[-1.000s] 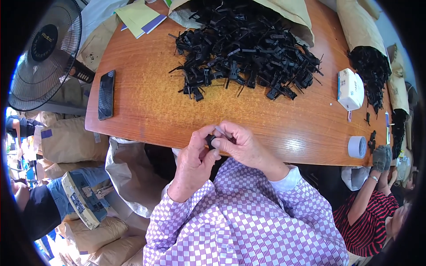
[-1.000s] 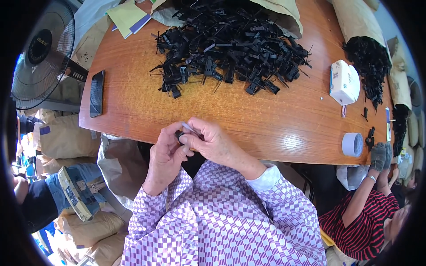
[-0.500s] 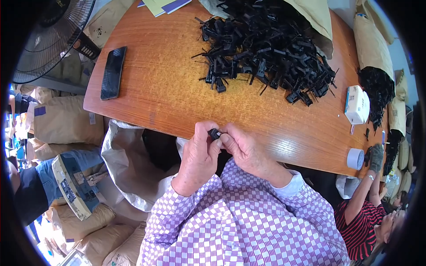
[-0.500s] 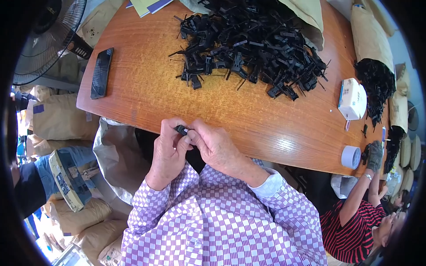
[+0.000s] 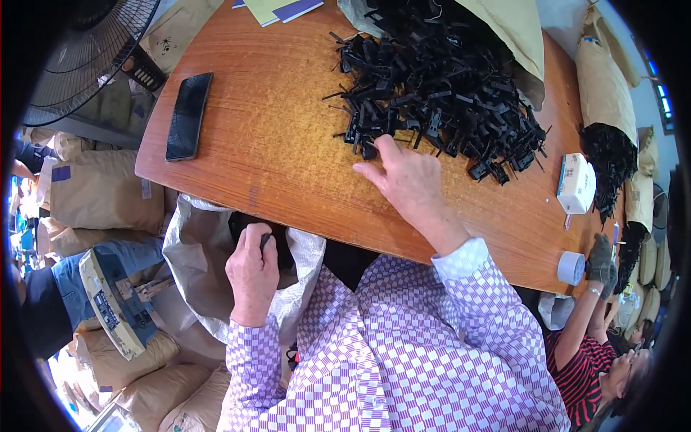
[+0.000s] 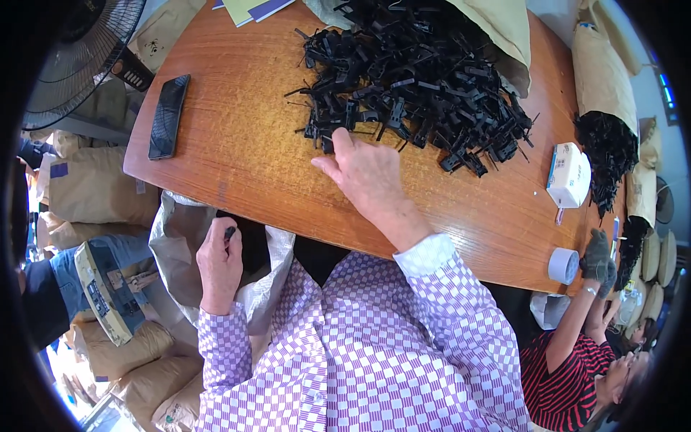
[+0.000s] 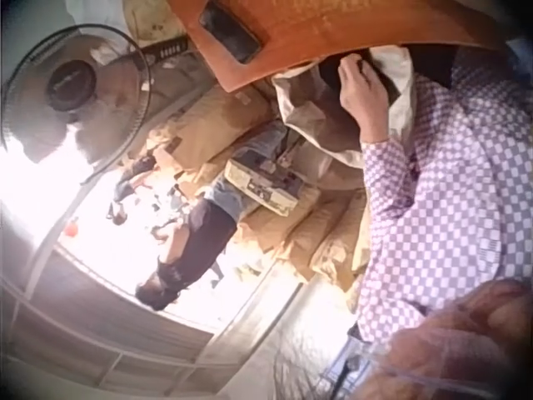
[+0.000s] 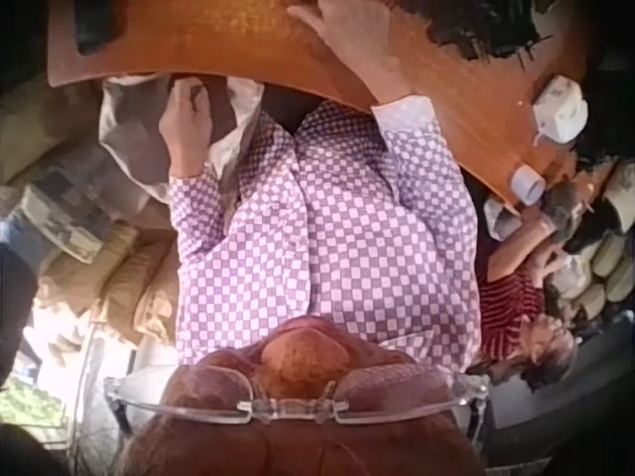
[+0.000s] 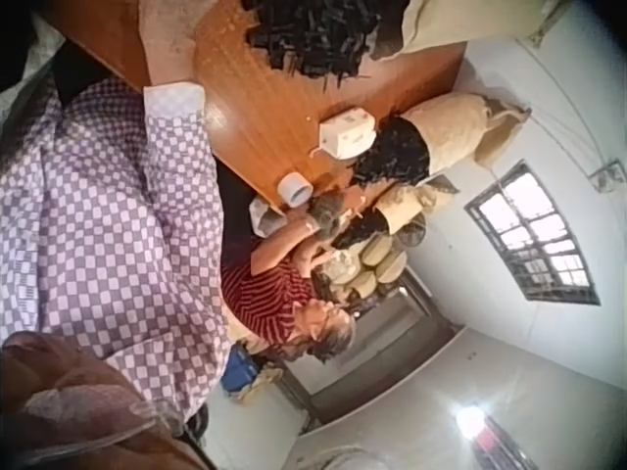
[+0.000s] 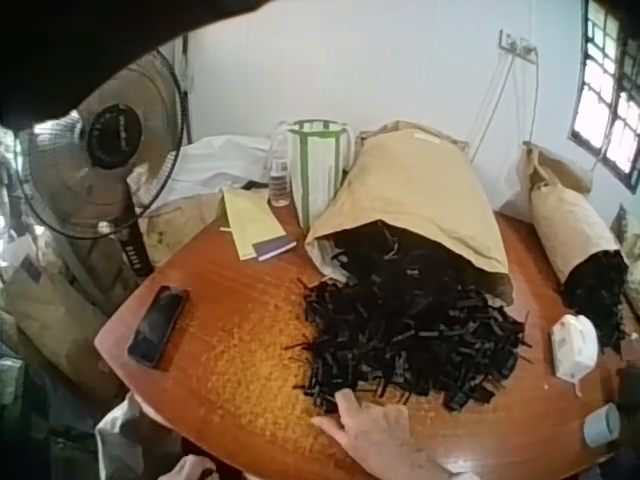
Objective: Manually assembling or inspecting small black plastic components on a production line.
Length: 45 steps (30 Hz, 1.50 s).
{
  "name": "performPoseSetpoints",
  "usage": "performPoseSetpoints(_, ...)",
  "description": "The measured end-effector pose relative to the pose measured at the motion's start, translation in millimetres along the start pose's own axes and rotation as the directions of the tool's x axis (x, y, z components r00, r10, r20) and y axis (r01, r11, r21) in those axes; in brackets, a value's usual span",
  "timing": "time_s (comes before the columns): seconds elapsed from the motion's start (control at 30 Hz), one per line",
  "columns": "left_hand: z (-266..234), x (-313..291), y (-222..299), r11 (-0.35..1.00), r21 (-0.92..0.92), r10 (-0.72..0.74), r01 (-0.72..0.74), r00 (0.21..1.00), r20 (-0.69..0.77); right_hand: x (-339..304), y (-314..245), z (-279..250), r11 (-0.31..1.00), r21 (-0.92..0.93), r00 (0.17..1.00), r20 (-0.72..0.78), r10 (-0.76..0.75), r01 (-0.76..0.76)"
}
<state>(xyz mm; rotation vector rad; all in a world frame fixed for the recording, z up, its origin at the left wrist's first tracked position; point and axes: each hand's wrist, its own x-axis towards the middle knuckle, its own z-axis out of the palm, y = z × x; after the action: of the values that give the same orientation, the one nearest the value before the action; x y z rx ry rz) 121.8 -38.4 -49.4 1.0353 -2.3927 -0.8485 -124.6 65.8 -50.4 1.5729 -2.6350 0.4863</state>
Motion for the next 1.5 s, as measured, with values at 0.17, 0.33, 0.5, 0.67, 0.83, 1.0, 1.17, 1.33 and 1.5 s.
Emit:
performPoseSetpoints(0.17, 8.3, -12.9, -20.3, 0.979, 0.193, -0.087, 0.063, 0.99, 0.116, 2.3, 7.6, 11.8, 0.999, -0.024, 0.997, -0.077, 0.03, -0.032)
performPoseSetpoints(0.33, 9.9, -15.2, -22.2, 0.961, 0.266, -0.127, 0.073, 0.973, 0.194, 0.5, 26.9, -5.5, 0.865, 0.481, 0.973, -0.094, 0.212, -0.142)
performPoseSetpoints(0.5, 13.6, -10.9, -19.6, 0.945, 0.327, -0.075, -0.011, 0.965, 0.251, 15.8, 55.0, -43.6, 0.112, 0.895, 0.866, 0.377, 0.328, -0.432)
performPoseSetpoints(0.67, 11.4, -11.7, -6.1, 0.945, 0.326, -0.121, -0.003, 0.926, 0.359, 19.7, 88.5, -60.7, -0.378, 0.885, 0.847, 0.406, 0.343, -0.272)
performPoseSetpoints(0.83, -2.0, -16.8, -0.7, 0.994, -0.056, -0.044, 0.094, 0.814, 0.579, 8.3, 89.1, -72.2, -0.541, 0.804, 0.855, 0.444, 0.27, -0.246)
performPoseSetpoints(1.0, -8.3, 7.2, 76.4, 0.631, -0.635, 0.037, 0.445, 0.801, 0.598, -33.3, 54.5, -68.2, -0.024, 0.956, 0.952, 0.294, 0.087, -0.293)
performPoseSetpoints(1.17, 7.5, 29.8, 99.0, 0.79, -0.577, 0.158, 0.208, 0.839, 0.52, -57.6, 30.8, -71.6, 0.303, 0.926, 0.951, 0.276, -0.142, -0.224)
performPoseSetpoints(1.33, 14.0, 34.5, 106.7, 0.901, -0.391, 0.4, -0.188, 0.709, 0.581, -61.2, 41.1, -79.3, 0.523, 0.823, 0.883, 0.395, -0.252, -0.219)
performPoseSetpoints(1.5, 20.4, 24.6, 107.4, 0.908, -0.388, 0.392, -0.157, 0.644, 0.657, -59.6, 38.1, -75.8, 0.617, 0.771, 0.785, 0.478, -0.394, -0.16)
